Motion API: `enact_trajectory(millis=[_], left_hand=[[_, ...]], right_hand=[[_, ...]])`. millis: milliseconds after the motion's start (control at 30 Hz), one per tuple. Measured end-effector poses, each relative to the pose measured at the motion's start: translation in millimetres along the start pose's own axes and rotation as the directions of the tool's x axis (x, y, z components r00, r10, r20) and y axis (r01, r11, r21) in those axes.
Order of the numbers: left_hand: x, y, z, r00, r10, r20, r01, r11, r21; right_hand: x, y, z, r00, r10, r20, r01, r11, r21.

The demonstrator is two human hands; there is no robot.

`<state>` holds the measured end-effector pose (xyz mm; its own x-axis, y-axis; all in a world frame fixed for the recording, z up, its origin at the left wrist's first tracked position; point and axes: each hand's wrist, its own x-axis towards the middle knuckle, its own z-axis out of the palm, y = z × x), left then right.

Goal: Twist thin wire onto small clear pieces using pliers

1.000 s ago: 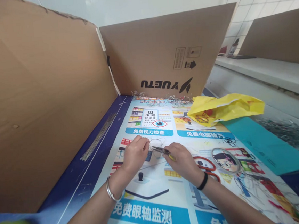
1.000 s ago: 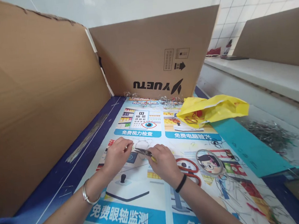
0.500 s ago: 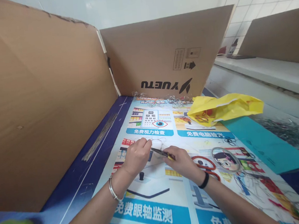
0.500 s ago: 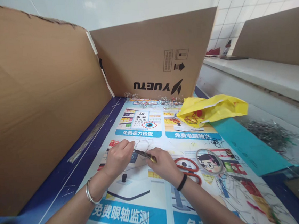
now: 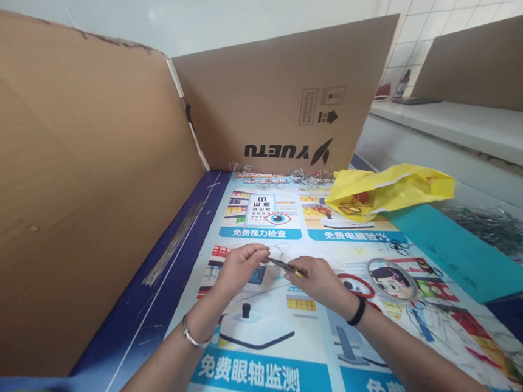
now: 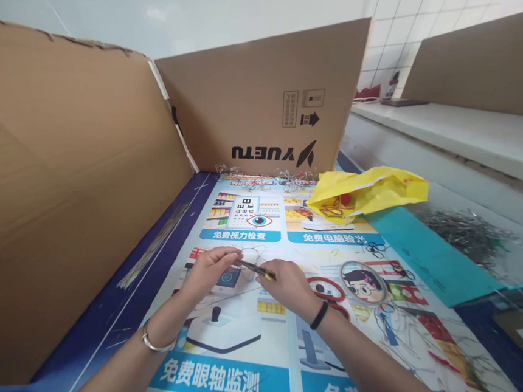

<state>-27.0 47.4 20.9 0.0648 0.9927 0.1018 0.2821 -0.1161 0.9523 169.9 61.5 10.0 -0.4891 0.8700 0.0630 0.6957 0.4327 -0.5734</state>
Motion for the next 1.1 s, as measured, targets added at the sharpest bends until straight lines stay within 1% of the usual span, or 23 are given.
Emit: enact_trajectory(millis=[67, 167, 233, 300, 367, 400, 467, 567, 667, 833, 1100], left_hand=[[-2, 2, 4.3, 0.997, -0.081, -0.001, 0.08, 0.989, -0.123], [-4, 5, 8.6, 0.985, -0.169, -0.023, 0.16, 0.961, -0.228], [-4, 6, 9.1, 0.969, -0.239, -0.066, 0.208, 0.928, -0.311], [-3, 6, 8.2, 0.945, -0.311, -0.102, 0.245, 0.879, -0.409], [-2, 5, 7.0, 0.925, -0.365, -0.102, 0.272, 0.826, -0.494], [-2, 4, 6.7, 0.92, -0.38, -0.092, 0.28, 0.805, -0.523], [-1, 3, 7.3, 0.917, -0.393, -0.068, 0.29, 0.776, -0.561], [-3, 3, 11.3, 0.91, -0.412, -0.047, 0.31, 0.751, -0.583], [-6, 6, 16.5, 0.907, -0.421, -0.019, 0.331, 0.739, -0.587], [-9, 13, 19.9, 0.905, -0.426, 0.001, 0.347, 0.736, -0.581], [-9, 12, 19.3, 0.907, -0.421, -0.007, 0.345, 0.754, -0.558]], right_hand=[[0, -1, 0, 1.0, 0.002, 0.005, -0.002, 1.0, -0.018], [-1, 0, 4, 1.0, -0.011, -0.011, 0.01, 0.997, -0.075], [-1, 3, 7, 0.997, -0.046, -0.064, 0.036, 0.988, -0.149], [-2, 5, 9, 0.98, -0.121, -0.16, 0.073, 0.958, -0.279], [-2, 7, 8, 0.942, -0.231, -0.244, 0.102, 0.89, -0.445], [-2, 8, 7, 0.919, -0.288, -0.268, 0.113, 0.846, -0.522], [-3, 8, 4, 0.878, -0.391, -0.276, 0.139, 0.76, -0.635], [-5, 7, -1, 0.828, -0.5, -0.255, 0.18, 0.667, -0.723], [-6, 6, -2, 0.791, -0.563, -0.24, 0.21, 0.618, -0.758], [-7, 7, 0, 0.768, -0.597, -0.23, 0.246, 0.608, -0.755], [-9, 5, 0, 0.791, -0.574, -0.21, 0.271, 0.638, -0.721]])
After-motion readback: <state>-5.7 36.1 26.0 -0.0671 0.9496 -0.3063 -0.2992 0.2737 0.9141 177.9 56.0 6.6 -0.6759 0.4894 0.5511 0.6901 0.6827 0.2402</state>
